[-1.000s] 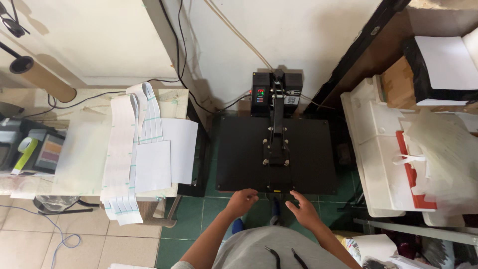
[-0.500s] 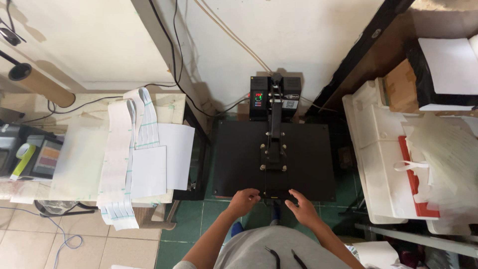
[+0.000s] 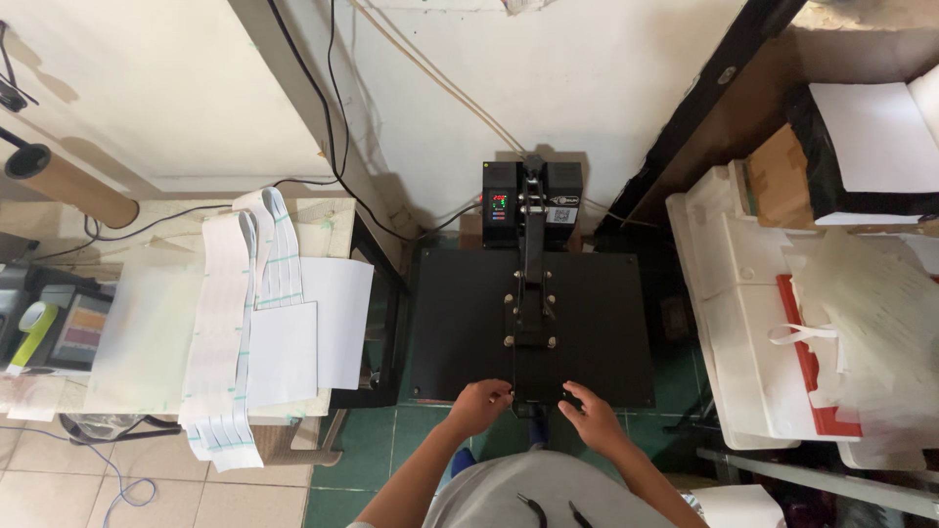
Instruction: The person operates a heat press machine, lowering the handle to press printed transfer paper onto fabric strips and lifting it again. They place sheets of printed paper on the press platen, smooth them by hand, press them, then peel and set the pressed sheets on a nearby table with other printed strips.
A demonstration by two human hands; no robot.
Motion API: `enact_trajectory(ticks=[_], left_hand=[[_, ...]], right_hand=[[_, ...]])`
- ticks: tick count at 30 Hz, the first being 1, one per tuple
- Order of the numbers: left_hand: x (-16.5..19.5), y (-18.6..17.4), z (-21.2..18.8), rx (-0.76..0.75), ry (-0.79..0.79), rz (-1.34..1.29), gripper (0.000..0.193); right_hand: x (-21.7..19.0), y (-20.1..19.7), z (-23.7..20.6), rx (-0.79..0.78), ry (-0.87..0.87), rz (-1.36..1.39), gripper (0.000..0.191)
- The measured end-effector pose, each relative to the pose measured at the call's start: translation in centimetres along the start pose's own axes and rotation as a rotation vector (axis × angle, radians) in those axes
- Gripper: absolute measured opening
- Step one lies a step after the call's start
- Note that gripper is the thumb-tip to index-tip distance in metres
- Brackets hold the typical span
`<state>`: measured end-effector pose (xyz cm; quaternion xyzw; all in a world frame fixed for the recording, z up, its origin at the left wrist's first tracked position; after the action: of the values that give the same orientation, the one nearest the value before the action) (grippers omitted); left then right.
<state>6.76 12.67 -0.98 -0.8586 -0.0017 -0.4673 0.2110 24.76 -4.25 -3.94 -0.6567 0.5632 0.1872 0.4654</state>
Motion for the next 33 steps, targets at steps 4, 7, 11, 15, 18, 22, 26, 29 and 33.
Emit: enact_trajectory(ticks=[4,7,11,15,18,22,26,29,33], left_hand=[[0.1,-0.1,-0.3,-0.017,-0.006,0.015,0.036],[0.1,-0.4,-0.6,0.006,-0.003,0.030,0.035],[0.0,-0.5,-0.8,0.004,-0.013,0.048,0.035],[-0.3,-0.4,-1.0,-0.004,-0.031,0.054,0.035],[-0.6,-0.2,-1.2,-0.004,-0.035,0.041,0.035],[-0.7,0.0,-1.7,0.000,-0.013,0.029,0.035],[-0.9,0.3,-2.2,-0.023,-0.056,0.025,0.035],[-1.0,0.2,-2.5,-0.015,-0.072,0.001,0.036],[-0.6,0.0,-2.4,0.002,-0.027,0.006,0.036]], right_hand=[[0.0,0.2,0.1,0.002,-0.017,0.003,0.059],[0.1,0.5,0.1,-0.004,-0.013,-0.007,0.059],[0.0,0.6,0.1,0.014,-0.033,-0.012,0.060],[0.0,0.8,0.1,0.023,-0.020,-0.010,0.059],[0.1,0.8,0.1,0.030,-0.003,-0.004,0.059],[0.2,0.9,0.0,0.026,0.000,-0.010,0.057],[0.3,1.0,-0.1,0.013,0.032,-0.051,0.057],[0.2,1.0,0.0,0.008,0.032,-0.049,0.056],[-0.2,0.9,-0.1,0.013,-0.001,-0.048,0.055]])
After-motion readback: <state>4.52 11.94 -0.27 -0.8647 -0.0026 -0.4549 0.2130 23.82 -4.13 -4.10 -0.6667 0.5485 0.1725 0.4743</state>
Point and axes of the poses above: each hand's wrist, its own z-axis towards the middle knuckle, its own y-axis out of the palm, x = y × z, the point moved 9 cm from there along z, towards the middle knuckle, and after that the axes turned 11 degrees about -x, right-handed, at the moved point
